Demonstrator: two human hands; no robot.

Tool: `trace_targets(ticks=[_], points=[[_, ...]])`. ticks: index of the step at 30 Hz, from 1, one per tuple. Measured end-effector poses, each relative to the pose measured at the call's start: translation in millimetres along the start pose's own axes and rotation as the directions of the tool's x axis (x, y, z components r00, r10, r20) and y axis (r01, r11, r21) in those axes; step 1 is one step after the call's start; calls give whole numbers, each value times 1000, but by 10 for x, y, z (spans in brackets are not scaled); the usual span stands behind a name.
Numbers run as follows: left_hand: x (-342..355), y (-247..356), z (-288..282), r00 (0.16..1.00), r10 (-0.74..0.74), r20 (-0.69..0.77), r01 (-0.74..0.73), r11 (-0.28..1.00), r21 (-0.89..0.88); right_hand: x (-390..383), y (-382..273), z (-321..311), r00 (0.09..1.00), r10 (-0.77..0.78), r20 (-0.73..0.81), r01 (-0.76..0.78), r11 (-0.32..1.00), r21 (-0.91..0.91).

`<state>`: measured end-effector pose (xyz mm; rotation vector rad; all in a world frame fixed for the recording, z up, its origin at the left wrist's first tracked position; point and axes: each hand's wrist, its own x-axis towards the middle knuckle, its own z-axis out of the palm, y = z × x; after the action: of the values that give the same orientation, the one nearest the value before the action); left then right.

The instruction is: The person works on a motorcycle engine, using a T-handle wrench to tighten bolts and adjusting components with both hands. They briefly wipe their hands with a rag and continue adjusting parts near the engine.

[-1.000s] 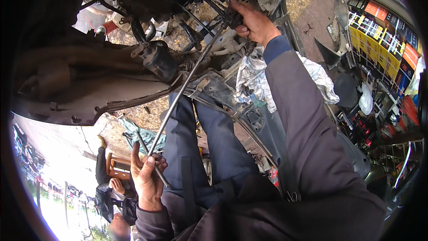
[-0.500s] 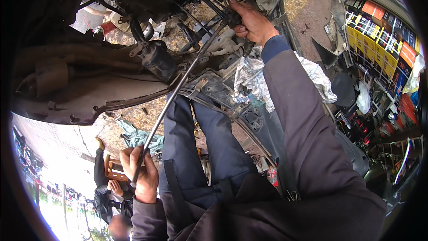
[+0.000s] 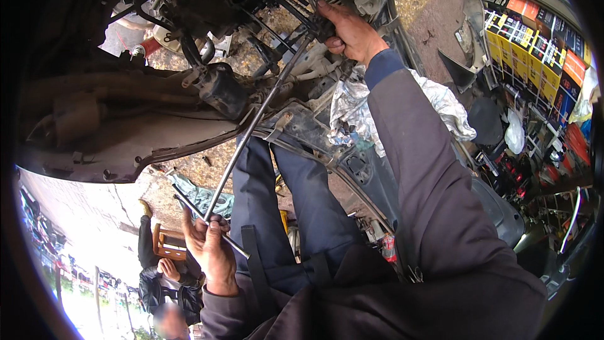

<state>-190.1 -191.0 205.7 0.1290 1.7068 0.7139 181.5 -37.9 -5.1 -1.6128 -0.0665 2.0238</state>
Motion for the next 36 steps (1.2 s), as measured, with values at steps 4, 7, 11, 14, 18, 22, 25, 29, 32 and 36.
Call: trace_targets(ticks=[4, 7, 11, 14, 18, 22, 25, 29, 32, 36], points=[[127, 15, -157, 958, -120, 261, 147, 986, -85, 13, -3, -19, 1000, 10, -9, -10, 1000, 6], [261, 28, -231, 732, 457, 505, -663, 305, 684, 13, -14, -17, 999, 35, 0, -35, 999, 14], [241, 106, -291, 799, 303, 520, -575, 133, 807, -33, -24, 40, 1000, -2, -21, 1, 1000, -20], [169, 154, -284, 946, -167, 278, 75, 947, 313, -74, -34, 95, 998, -4, -64, 1, 999, -42], [141, 184, -195, 942, -315, 120, 322, 946, -42, -87, -63, 103, 998, -23, -61, 18, 997, -78], [15, 49, -56, 999, -1, 39, -5, 985, 172, -68, -40, 77, 998, -11, -58, 7, 998, -70], [19, 14, -64, 964, -248, 98, 265, 926, -268, -58, -23, 43, 999, 0, -48, -3, 998, -57], [96, -71, -143, 994, 108, 14, -105, 922, 373, -42, -37, 28, 1000, 21, -12, -21, 999, -36], [212, -60, -232, 696, 530, 485, -529, -78, 845, -44, -45, 43, 999, 7, -42, -9, 999, -41], [167, 63, -277, 979, -135, 154, 78, 941, 331, -74, -17, 55, 999, 6, -44, -9, 998, -60]])
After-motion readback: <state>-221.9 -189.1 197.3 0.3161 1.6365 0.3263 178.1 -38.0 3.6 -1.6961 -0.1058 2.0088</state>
